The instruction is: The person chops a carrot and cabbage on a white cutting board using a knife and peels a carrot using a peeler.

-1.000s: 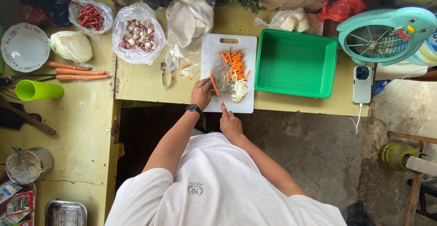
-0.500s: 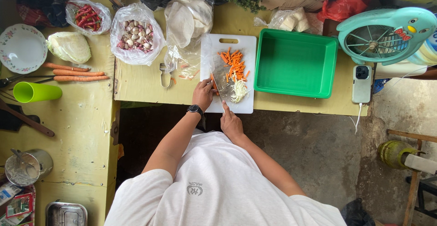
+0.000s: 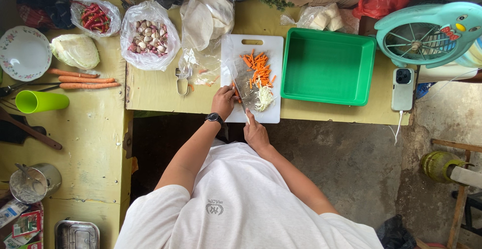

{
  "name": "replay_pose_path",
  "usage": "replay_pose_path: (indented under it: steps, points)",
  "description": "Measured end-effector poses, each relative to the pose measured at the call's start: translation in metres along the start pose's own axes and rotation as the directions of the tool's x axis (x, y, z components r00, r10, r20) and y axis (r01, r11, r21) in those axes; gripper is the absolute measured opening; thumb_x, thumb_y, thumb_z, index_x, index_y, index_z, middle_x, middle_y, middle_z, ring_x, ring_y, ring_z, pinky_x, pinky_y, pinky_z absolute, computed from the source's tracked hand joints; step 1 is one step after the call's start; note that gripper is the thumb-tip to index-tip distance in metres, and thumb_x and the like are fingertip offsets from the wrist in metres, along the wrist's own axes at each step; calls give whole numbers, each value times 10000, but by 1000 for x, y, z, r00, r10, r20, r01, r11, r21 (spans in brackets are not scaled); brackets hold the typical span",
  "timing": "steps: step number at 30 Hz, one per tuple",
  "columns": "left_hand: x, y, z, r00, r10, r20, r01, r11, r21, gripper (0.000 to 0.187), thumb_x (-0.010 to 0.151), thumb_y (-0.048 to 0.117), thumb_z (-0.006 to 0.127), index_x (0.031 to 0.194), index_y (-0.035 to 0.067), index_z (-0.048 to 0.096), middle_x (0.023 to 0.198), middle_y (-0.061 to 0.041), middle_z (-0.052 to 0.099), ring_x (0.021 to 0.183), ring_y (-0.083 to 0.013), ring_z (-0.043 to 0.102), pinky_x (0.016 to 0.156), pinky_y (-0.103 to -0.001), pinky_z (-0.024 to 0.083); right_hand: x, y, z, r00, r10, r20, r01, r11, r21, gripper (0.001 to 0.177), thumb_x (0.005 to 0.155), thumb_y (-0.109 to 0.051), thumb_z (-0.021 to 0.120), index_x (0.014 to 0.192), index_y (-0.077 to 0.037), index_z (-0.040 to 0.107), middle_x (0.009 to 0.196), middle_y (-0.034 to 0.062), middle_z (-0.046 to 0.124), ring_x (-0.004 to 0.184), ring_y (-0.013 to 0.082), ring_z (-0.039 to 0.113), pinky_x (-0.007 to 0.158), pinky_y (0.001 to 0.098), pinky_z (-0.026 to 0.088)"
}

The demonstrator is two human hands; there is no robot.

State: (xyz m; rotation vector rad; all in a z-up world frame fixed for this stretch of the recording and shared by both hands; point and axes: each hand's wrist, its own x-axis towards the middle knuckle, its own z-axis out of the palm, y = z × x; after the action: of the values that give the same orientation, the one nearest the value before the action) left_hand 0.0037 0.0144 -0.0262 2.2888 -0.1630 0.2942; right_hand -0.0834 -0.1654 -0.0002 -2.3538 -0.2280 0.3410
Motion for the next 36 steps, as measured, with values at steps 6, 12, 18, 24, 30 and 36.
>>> replay_pose_path:
  steps: [6, 12, 18, 24, 30, 36]
  points:
    - [-1, 0, -1, 1000, 2, -2, -2, 1000, 0, 278, 781, -16, 765, 1058, -4, 748, 1028, -115, 698, 953, -335, 657, 851, -418, 546, 0, 1, 4, 999, -43, -24, 42, 998, -39, 632, 981, -98, 532, 1552, -124, 265, 913, 285, 698, 752, 488, 675, 709, 569, 547]
    - [0, 2, -2, 1000, -11, 3, 11, 1000, -2, 288, 773, 27, 790, 1056, -2, 746, 1026, -116, 693, 946, -337, 655, 839, -422, 541, 3, 2, 8, 999, -29, -30, 26, 995, -97, 625, 985, -113, 533, 1554, -143, 276, 904, 269, 699, 724, 482, 674, 676, 573, 548]
    - [1, 0, -1, 1000, -23, 11, 23, 1000, 0, 258, 787, 43, 793, 1038, 5, 747, 1013, -109, 687, 940, -335, 653, 834, -424, 542, 8, 6, 14, 1000, -12, -17, 10, 993, -116, 631, 998, -124, 528, 1569, -157, 261, 887, 258, 701, 713, 479, 676, 661, 574, 549]
    - [1, -3, 1, 1000, 1, -2, -1, 1000, -1, 239, 808, 29, 772, 1044, 5, 740, 1027, -112, 684, 943, -338, 654, 843, -425, 545, 20, 7, 15, 1000, -14, 22, 17, 987, -158, 698, 978, -138, 553, 1592, -169, 222, 861, 245, 691, 695, 460, 689, 644, 560, 565]
    - [-4, -8, 5, 1000, 2, -7, -2, 1000, 9, 256, 824, 15, 746, 1080, 10, 738, 1048, -115, 685, 951, -344, 659, 853, -426, 548, 26, 1, 17, 996, 36, 77, -17, 973, -231, 690, 981, -153, 547, 1591, -179, 225, 865, 241, 695, 719, 460, 691, 663, 559, 568]
    - [-3, -10, 5, 1000, 9, -9, -9, 1000, 4, 250, 843, 11, 733, 1092, -5, 738, 1063, -137, 678, 985, -355, 652, 866, -436, 538, 39, 1, 12, 998, 37, 46, -30, 990, -140, 617, 990, -154, 535, 1548, -184, 272, 850, 245, 704, 760, 488, 679, 717, 590, 535]
